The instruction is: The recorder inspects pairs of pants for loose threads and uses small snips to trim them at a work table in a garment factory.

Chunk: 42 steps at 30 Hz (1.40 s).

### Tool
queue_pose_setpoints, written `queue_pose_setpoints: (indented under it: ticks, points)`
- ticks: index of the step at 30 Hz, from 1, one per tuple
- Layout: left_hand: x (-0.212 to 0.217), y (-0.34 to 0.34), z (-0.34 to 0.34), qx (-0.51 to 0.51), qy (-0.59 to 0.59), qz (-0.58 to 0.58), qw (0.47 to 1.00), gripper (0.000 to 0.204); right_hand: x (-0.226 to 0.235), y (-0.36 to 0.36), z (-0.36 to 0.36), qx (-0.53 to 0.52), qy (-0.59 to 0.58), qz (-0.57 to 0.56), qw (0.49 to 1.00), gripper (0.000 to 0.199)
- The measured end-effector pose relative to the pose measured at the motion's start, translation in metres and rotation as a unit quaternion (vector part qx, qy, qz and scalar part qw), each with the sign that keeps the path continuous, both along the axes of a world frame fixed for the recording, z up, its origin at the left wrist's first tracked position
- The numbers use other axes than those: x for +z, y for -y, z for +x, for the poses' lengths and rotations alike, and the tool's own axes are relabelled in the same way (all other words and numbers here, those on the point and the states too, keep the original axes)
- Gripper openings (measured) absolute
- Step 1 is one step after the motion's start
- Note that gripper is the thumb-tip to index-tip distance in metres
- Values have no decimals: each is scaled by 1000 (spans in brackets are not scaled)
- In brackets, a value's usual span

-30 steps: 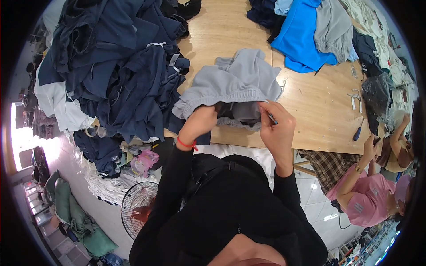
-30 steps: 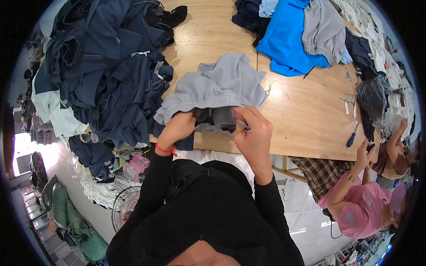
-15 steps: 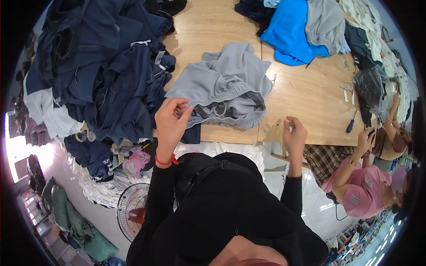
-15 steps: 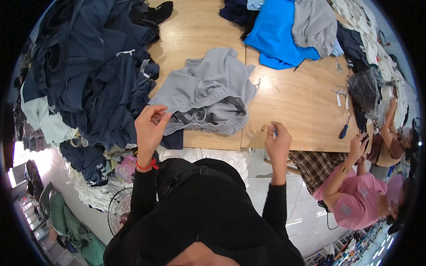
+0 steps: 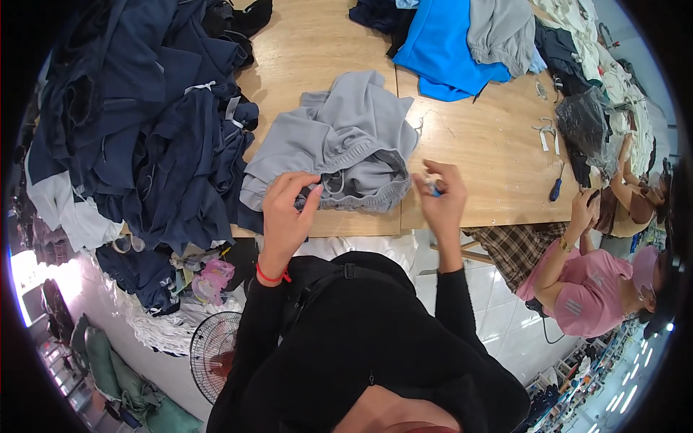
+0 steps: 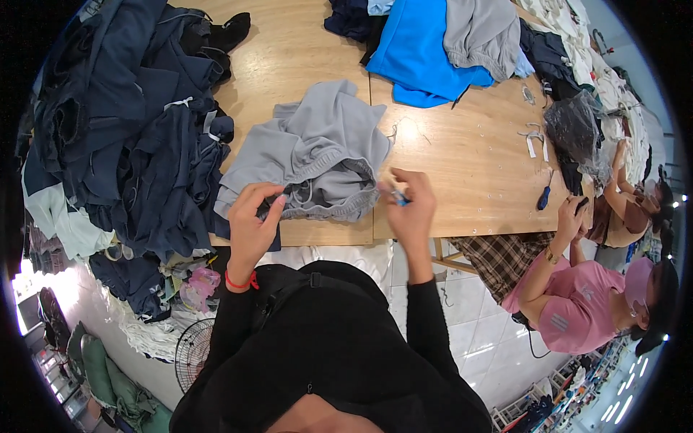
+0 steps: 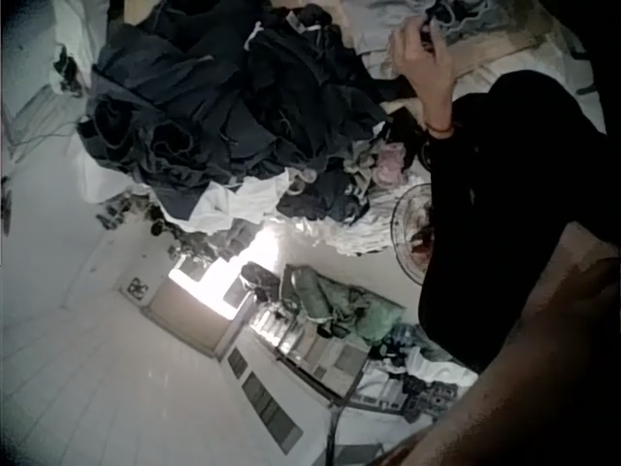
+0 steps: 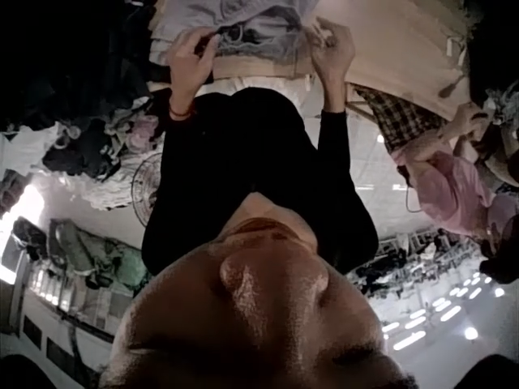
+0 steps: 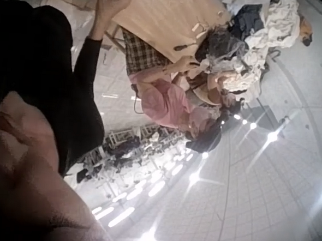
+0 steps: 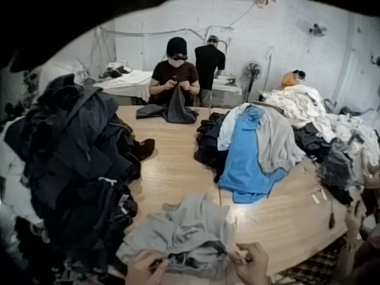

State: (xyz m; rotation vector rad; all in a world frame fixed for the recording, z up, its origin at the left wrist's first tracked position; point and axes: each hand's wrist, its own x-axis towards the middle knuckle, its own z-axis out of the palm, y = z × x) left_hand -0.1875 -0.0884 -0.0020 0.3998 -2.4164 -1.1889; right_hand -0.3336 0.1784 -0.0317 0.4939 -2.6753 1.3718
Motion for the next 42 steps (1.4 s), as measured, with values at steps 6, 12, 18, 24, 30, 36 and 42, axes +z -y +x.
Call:
queue_pose_setpoints:
  ticks: [6, 12, 18, 24, 30, 36, 42]
  points:
    - [11, 1, -2, -14, -20, -16, 1000, 18, -15, 29, 4, -8, -126, 59, 990, 41]
    - [6, 6, 5, 9, -7, 16, 1000, 17, -9, 0, -13, -84, 149, -190, 967, 16]
    - [28, -6, -24, -76, -66, -22, 995, 20, 0, -36, -31, -197, -70, 89, 974, 15]
    - [-1, -35, -99, -162, -95, -99, 977, 22, -12, -23, -23, -158, -66, 28, 985, 16]
    - [-38, -29, -113, -146, -26, -212, 966, 19, 13, 10, 5, -74, 43, 33, 996, 48]
    - [-6, -12, -89, -132, -29, -65, 989, 22, -2, 34, 20, -15, 145, -12, 989, 21]
    - [41, 23, -53, -104, 39, 351, 930, 37, 49, 3, 17, 68, 516, -402, 753, 12]
